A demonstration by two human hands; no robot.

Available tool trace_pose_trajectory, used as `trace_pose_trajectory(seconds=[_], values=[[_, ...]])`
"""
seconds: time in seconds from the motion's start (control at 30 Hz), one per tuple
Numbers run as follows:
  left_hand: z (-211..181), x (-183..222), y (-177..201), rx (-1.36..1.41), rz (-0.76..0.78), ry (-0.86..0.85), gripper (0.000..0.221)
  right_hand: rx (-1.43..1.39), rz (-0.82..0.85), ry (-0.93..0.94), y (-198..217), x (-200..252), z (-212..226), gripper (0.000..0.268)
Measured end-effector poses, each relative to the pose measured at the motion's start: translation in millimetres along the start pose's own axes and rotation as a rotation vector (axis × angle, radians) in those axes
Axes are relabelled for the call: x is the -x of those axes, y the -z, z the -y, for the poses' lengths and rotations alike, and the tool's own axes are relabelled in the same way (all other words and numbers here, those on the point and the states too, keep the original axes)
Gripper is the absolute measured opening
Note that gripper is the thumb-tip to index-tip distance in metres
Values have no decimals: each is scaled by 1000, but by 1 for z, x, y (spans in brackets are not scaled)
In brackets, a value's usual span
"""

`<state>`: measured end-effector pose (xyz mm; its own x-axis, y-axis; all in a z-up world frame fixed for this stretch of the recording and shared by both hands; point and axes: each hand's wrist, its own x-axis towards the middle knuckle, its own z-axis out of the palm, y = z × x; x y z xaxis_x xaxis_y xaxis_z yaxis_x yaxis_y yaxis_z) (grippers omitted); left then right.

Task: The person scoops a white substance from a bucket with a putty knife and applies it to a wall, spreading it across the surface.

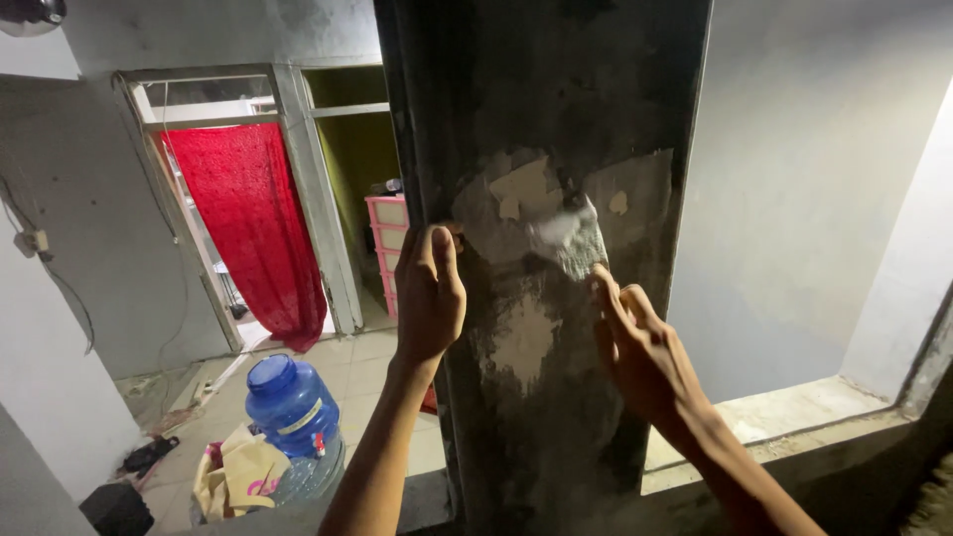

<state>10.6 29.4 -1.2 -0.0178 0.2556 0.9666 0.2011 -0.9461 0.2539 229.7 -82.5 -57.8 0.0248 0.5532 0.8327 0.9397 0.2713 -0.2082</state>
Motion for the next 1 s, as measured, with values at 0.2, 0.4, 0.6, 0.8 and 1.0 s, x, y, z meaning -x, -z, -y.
trace_pose_trajectory(seconds=[0.2,0.4,0.6,0.8,1.0], values=[[2,-12,-1,1,23,54,42,99,-81,220,19,-59,29,64],[-2,-11,-3,-14,-3,-30,41,209,136,83,1,-55,23,79],[0,0,-5,-40,23,41,43,221,243,131,-41,-8,-34,92],[-9,6,0,-35,-1,45,44,242,359,43,-11,19,-20,94],[-14,-5,0,-41,-39,-8,48,143,1,241,34,-40,34,63]])
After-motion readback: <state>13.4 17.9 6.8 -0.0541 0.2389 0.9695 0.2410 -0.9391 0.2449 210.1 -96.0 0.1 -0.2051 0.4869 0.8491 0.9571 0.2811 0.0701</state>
